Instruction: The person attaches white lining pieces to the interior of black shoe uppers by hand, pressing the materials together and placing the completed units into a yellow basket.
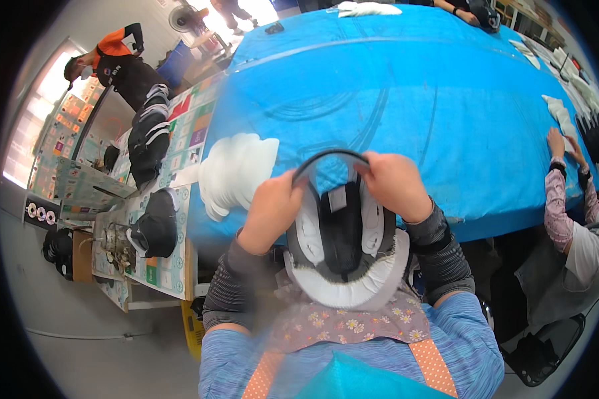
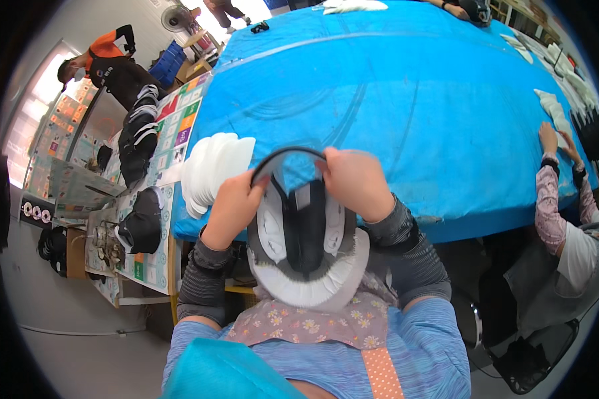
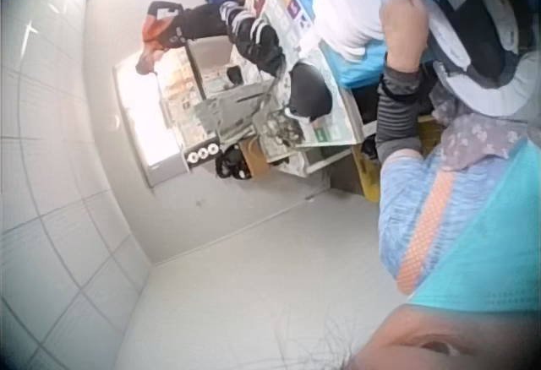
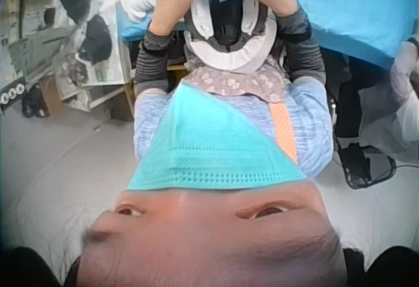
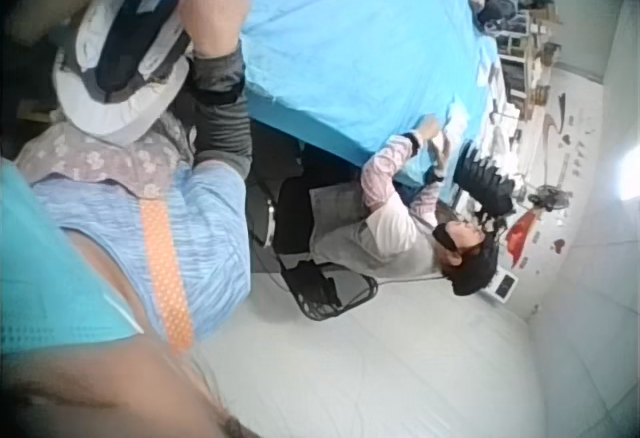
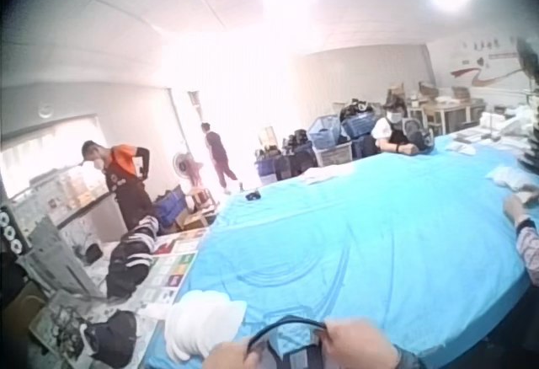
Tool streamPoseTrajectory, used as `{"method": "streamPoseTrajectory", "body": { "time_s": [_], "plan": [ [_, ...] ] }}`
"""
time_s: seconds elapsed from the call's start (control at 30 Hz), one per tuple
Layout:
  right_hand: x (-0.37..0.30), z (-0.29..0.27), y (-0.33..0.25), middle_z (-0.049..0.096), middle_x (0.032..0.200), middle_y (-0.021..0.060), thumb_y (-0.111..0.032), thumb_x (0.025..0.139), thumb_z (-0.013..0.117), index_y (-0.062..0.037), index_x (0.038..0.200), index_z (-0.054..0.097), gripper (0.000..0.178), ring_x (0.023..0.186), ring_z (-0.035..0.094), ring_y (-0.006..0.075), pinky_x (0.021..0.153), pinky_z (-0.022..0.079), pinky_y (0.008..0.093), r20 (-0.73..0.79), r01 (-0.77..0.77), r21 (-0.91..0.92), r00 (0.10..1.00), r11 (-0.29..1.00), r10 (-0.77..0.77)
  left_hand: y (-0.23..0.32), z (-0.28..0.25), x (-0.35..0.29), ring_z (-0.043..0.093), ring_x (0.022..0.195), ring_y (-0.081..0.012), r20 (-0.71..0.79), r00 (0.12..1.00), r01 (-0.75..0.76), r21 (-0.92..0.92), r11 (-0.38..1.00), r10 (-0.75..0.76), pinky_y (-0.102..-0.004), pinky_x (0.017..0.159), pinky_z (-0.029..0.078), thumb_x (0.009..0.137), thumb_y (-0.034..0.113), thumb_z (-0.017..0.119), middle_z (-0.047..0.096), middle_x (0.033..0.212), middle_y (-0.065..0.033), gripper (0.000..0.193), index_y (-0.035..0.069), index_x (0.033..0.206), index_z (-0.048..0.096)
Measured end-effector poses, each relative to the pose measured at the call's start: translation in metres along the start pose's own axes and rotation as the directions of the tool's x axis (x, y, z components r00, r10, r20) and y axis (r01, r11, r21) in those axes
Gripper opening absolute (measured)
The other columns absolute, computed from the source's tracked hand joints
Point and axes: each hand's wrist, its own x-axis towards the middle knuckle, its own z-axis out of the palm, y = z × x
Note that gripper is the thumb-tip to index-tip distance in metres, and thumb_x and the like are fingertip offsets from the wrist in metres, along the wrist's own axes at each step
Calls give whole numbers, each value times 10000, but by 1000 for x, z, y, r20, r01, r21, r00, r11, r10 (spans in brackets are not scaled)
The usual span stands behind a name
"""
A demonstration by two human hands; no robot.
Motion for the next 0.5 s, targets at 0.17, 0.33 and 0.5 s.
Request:
{"method": "streamPoseTrajectory", "body": {
  "time_s": [0.17,0.33,0.5],
  "plan": [
    [19,-37,-55,622,719,151,-111,907,670,-13,1106,648,222,627,588,365,581,464,458,-542,155,-144,814,977,-209,45,-14,12,644,729,-444,-547,821,-218,-36,975,164,-438,628,507,961,169,621,646,811,-283,313,-6,1218,656],
    [-3,-22,-92,609,696,169,-76,910,637,87,1103,612,254,613,595,353,567,470,435,-536,114,-160,824,981,-183,59,26,4,600,594,-429,-574,819,-145,-178,973,17,-473,514,447,995,246,592,588,638,-230,243,25,924,663],
    [2,-6,-75,645,736,197,-110,947,590,72,1091,624,234,658,623,379,588,481,458,-459,100,-145,875,984,-156,58,42,5,608,587,-434,-523,852,-145,-191,971,25,-458,504,449,984,243,618,596,670,-251,280,-2,850,640]
  ]
}}
